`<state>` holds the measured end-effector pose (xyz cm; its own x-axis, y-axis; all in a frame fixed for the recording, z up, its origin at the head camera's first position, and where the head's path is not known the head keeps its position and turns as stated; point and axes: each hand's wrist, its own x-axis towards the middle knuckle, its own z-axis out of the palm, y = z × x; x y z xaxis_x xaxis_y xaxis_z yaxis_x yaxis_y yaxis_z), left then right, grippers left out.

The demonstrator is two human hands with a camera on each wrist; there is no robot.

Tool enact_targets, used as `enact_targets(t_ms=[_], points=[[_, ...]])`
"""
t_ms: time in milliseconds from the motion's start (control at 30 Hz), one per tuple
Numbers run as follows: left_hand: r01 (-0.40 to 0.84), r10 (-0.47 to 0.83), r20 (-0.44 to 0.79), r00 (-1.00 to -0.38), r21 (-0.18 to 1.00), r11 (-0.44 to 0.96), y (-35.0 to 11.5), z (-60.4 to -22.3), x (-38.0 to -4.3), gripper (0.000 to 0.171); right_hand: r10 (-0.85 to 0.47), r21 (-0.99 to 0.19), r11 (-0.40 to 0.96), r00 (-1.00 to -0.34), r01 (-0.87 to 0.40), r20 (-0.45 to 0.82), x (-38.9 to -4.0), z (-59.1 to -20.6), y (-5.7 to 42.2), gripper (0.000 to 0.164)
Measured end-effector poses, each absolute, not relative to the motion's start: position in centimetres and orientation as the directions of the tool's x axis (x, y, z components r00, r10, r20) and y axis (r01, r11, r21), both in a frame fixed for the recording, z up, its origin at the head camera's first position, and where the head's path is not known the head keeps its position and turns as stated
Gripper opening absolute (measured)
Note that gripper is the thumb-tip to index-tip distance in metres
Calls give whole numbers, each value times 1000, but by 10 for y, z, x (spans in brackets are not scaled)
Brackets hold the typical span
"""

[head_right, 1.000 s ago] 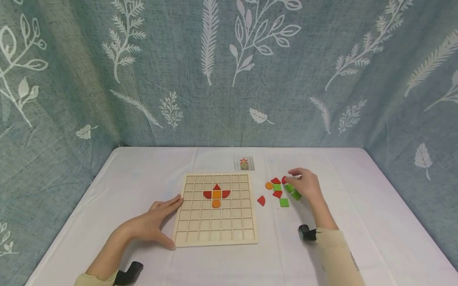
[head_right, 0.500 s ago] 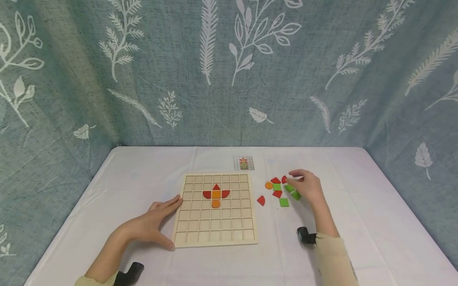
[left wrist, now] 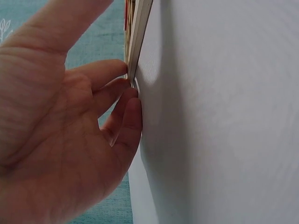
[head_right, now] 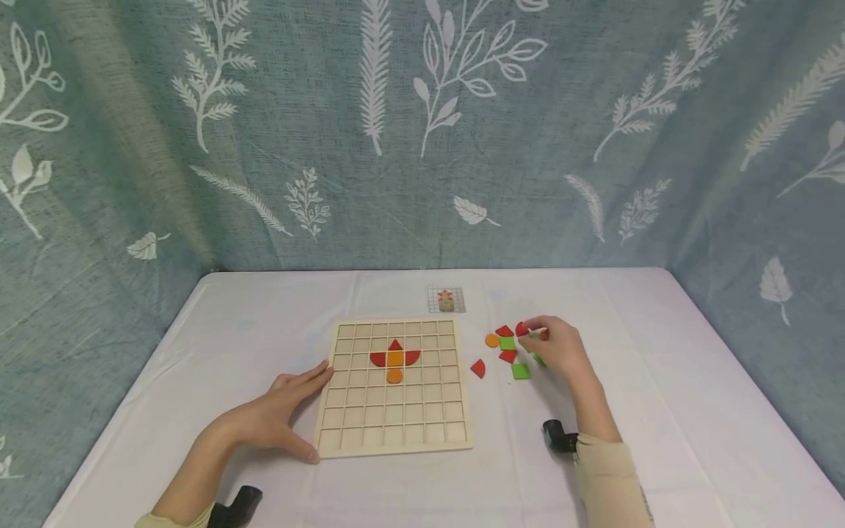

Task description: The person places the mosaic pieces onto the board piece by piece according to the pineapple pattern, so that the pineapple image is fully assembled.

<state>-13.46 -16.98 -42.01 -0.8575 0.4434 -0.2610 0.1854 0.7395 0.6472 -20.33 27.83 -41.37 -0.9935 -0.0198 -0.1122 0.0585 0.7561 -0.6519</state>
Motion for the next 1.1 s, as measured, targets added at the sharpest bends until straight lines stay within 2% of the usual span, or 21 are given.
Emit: enact_targets(t_ms=[267, 533, 933, 1100], points=[[183, 442, -263, -858, 648, 739, -170, -419, -134, 126, -82, -578, 816, -985, 20, -150, -202, -414, 268, 27], [201, 458, -254, -852, 650, 733, -171, -419, -134, 125, -111, -553, 833, -981, -6, -158, -198, -416, 258, 18], [187, 446, -256, -858, 653, 734, -171, -419, -134, 126, -75, -504, 863, -982, 24, -175, -198, -417, 256, 26], [195, 453, -251, -855, 654, 731, -171, -419, -133, 126, -115, -489, 872, -979, -18, -169, -199, -416, 256, 29]])
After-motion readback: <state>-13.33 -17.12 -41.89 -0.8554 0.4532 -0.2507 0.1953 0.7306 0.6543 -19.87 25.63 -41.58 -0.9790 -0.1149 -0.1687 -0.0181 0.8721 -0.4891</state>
